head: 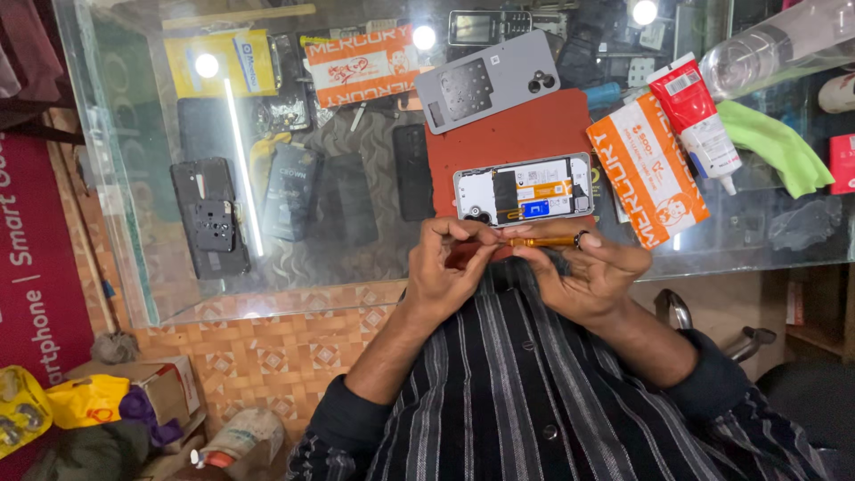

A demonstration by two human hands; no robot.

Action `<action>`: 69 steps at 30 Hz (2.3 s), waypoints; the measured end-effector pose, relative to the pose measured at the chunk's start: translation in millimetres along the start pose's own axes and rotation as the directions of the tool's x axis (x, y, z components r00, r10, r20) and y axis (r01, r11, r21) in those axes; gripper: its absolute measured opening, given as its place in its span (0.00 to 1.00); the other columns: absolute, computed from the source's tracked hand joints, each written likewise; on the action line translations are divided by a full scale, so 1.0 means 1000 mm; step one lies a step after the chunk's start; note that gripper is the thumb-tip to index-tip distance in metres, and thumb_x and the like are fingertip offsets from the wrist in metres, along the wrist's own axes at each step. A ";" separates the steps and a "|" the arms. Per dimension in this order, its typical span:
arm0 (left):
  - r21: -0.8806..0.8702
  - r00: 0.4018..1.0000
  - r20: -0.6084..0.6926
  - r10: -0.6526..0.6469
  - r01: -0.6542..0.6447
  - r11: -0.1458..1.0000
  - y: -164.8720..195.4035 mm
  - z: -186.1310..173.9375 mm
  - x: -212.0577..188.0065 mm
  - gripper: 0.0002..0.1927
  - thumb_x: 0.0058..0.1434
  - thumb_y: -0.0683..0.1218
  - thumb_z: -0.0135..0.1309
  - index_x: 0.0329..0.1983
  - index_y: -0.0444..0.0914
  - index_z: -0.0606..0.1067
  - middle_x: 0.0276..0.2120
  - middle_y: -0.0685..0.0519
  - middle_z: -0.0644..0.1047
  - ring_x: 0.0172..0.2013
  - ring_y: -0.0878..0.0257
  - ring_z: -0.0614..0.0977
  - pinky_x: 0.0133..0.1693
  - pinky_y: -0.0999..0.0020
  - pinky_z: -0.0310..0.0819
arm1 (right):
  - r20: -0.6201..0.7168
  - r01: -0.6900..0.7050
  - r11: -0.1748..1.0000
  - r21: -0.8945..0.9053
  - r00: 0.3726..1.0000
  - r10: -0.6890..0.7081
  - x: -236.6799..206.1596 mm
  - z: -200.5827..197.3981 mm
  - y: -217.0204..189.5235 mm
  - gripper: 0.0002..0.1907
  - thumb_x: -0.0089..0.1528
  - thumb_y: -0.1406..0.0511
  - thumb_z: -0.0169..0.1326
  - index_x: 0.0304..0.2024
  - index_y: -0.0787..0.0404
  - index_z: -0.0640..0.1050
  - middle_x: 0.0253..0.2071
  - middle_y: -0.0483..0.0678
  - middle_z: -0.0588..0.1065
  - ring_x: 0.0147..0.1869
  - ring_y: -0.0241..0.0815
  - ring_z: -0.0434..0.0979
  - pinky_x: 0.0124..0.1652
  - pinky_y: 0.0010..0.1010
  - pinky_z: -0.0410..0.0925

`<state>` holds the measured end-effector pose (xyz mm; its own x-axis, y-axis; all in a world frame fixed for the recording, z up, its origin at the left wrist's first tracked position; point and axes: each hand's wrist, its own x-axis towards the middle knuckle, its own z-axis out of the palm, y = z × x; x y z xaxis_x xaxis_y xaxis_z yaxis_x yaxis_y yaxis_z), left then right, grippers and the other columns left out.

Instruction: The person repairs a disassembled smartphone on a red mat, using a screwdriver to unscrew and reposition small internal screws and components. They pick up tiny parts by hand, work on the phone's internals, and at the end lift the back cover toward the phone.

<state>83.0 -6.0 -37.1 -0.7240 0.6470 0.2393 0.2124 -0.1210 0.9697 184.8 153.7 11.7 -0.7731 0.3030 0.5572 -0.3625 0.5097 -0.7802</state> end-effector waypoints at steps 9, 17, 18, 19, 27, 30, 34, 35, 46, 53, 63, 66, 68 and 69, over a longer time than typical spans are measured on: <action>0.157 0.999 -0.040 -0.025 0.031 0.987 0.006 -0.006 0.013 0.22 0.65 0.34 0.62 0.49 0.34 0.60 0.42 0.44 0.80 0.45 0.59 0.87 0.46 0.68 0.84 | 0.169 0.063 0.987 0.150 0.982 -0.088 0.010 0.009 0.020 0.35 0.65 0.86 0.46 0.64 0.52 0.51 0.55 0.66 0.73 0.61 0.61 0.80 0.60 0.47 0.77; 0.364 0.987 0.058 -0.150 0.119 0.924 0.011 -0.032 0.016 0.21 0.60 0.28 0.51 0.53 0.31 0.60 0.38 0.43 0.77 0.37 0.53 0.83 0.41 0.63 0.77 | 0.261 -0.047 0.960 0.276 0.965 -0.027 0.004 0.031 0.054 0.40 0.66 0.88 0.43 0.69 0.48 0.51 0.57 0.62 0.72 0.65 0.59 0.78 0.63 0.47 0.74; 0.386 0.982 0.057 -0.182 0.146 0.911 0.011 -0.032 0.014 0.22 0.59 0.28 0.51 0.53 0.31 0.60 0.36 0.43 0.76 0.36 0.52 0.83 0.40 0.63 0.77 | 0.271 -0.047 0.957 0.286 0.962 -0.034 0.001 0.031 0.055 0.40 0.66 0.87 0.43 0.69 0.47 0.51 0.58 0.62 0.72 0.65 0.58 0.77 0.64 0.47 0.74; 0.385 0.984 0.054 -0.171 0.137 0.913 0.010 -0.032 0.012 0.22 0.58 0.28 0.51 0.53 0.31 0.60 0.36 0.44 0.76 0.36 0.52 0.83 0.40 0.63 0.77 | 0.282 -0.048 0.954 0.297 0.959 -0.039 0.000 0.032 0.055 0.39 0.66 0.87 0.43 0.69 0.47 0.51 0.58 0.62 0.71 0.65 0.58 0.77 0.64 0.46 0.74; 0.364 0.988 0.049 -0.149 0.121 0.923 0.005 -0.033 0.004 0.22 0.58 0.28 0.50 0.54 0.31 0.59 0.38 0.44 0.76 0.38 0.53 0.83 0.41 0.63 0.77 | 0.301 -0.014 0.958 0.287 0.950 -0.076 -0.001 0.034 0.055 0.39 0.65 0.87 0.45 0.68 0.47 0.52 0.58 0.61 0.72 0.66 0.58 0.77 0.65 0.48 0.74; 0.385 0.986 0.038 -0.165 0.138 0.913 0.007 -0.032 0.003 0.21 0.60 0.28 0.51 0.54 0.31 0.60 0.38 0.43 0.77 0.39 0.53 0.84 0.41 0.63 0.77 | 0.307 0.015 0.969 0.246 0.947 -0.093 -0.002 0.033 0.056 0.40 0.65 0.87 0.47 0.68 0.47 0.52 0.58 0.61 0.72 0.65 0.58 0.78 0.64 0.47 0.75; 0.326 0.987 0.041 -0.158 0.136 0.935 0.009 -0.031 0.005 0.21 0.63 0.29 0.52 0.55 0.32 0.58 0.44 0.44 0.79 0.41 0.54 0.85 0.44 0.64 0.79 | 0.324 0.049 0.987 0.155 0.941 -0.098 -0.001 0.031 0.054 0.40 0.64 0.85 0.52 0.67 0.47 0.53 0.57 0.61 0.73 0.62 0.58 0.80 0.57 0.40 0.78; 0.294 0.989 0.049 -0.136 0.116 0.949 0.010 -0.032 0.007 0.21 0.64 0.29 0.52 0.55 0.33 0.58 0.48 0.44 0.78 0.43 0.55 0.85 0.47 0.64 0.80 | 0.326 0.069 0.991 0.116 0.940 -0.103 0.000 0.030 0.053 0.40 0.64 0.84 0.54 0.67 0.48 0.53 0.56 0.61 0.74 0.60 0.58 0.81 0.54 0.37 0.79; 0.517 0.990 0.117 -0.084 0.011 0.856 0.009 -0.031 0.035 0.49 0.44 0.40 0.75 0.65 0.34 0.58 0.64 0.43 0.71 0.57 0.44 0.73 0.61 0.53 0.70 | 0.286 0.226 0.969 -0.101 0.939 -0.190 0.016 0.036 0.039 0.47 0.62 0.75 0.68 0.69 0.45 0.53 0.42 0.53 0.75 0.49 0.51 0.80 0.41 0.40 0.76; 0.463 0.994 0.111 0.009 -0.060 0.884 -0.006 -0.034 0.029 0.46 0.50 0.41 0.73 0.61 0.32 0.52 0.68 0.44 0.70 0.65 0.43 0.72 0.67 0.53 0.64 | 0.369 0.201 0.953 -0.226 0.923 -0.107 0.009 0.033 0.043 0.42 0.60 0.69 0.70 0.68 0.47 0.58 0.38 0.46 0.74 0.40 0.48 0.78 0.36 0.39 0.74; 0.404 0.993 0.115 -0.010 -0.038 0.914 -0.005 -0.035 0.031 0.47 0.51 0.47 0.74 0.59 0.32 0.51 0.68 0.43 0.68 0.68 0.46 0.72 0.68 0.53 0.61 | 0.336 0.216 0.975 -0.050 0.923 -0.187 0.020 0.034 0.029 0.45 0.59 0.76 0.64 0.69 0.45 0.54 0.46 0.55 0.73 0.45 0.53 0.79 0.40 0.37 0.74; 0.512 0.991 0.121 -0.057 -0.014 0.859 -0.005 -0.035 0.030 0.43 0.52 0.42 0.69 0.60 0.32 0.52 0.69 0.44 0.69 0.68 0.45 0.73 0.68 0.55 0.63 | 0.357 0.214 0.976 -0.032 0.915 -0.189 0.015 0.032 0.035 0.45 0.58 0.78 0.60 0.70 0.45 0.54 0.47 0.58 0.72 0.43 0.50 0.79 0.37 0.35 0.75; 0.463 0.993 0.110 -0.038 -0.017 0.886 -0.005 -0.033 0.030 0.42 0.57 0.43 0.71 0.60 0.33 0.51 0.70 0.45 0.68 0.69 0.47 0.72 0.69 0.55 0.63 | 0.328 0.260 0.937 -0.234 0.928 -0.176 0.011 0.034 0.038 0.45 0.62 0.69 0.71 0.70 0.44 0.56 0.40 0.45 0.71 0.39 0.47 0.77 0.34 0.37 0.73; 0.442 0.994 0.106 -0.027 -0.023 0.897 -0.005 -0.034 0.031 0.42 0.60 0.44 0.72 0.61 0.33 0.51 0.71 0.46 0.68 0.70 0.49 0.72 0.70 0.55 0.62 | 0.339 0.197 0.977 -0.085 0.927 -0.157 0.011 0.034 0.039 0.43 0.64 0.73 0.64 0.71 0.43 0.55 0.46 0.52 0.71 0.44 0.50 0.78 0.37 0.35 0.75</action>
<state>37.2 -11.2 -33.1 -0.6559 0.7259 0.2069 0.4972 0.2093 0.8420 144.6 149.3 -22.7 -0.8365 -0.0724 0.5431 -0.4621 0.6259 -0.6283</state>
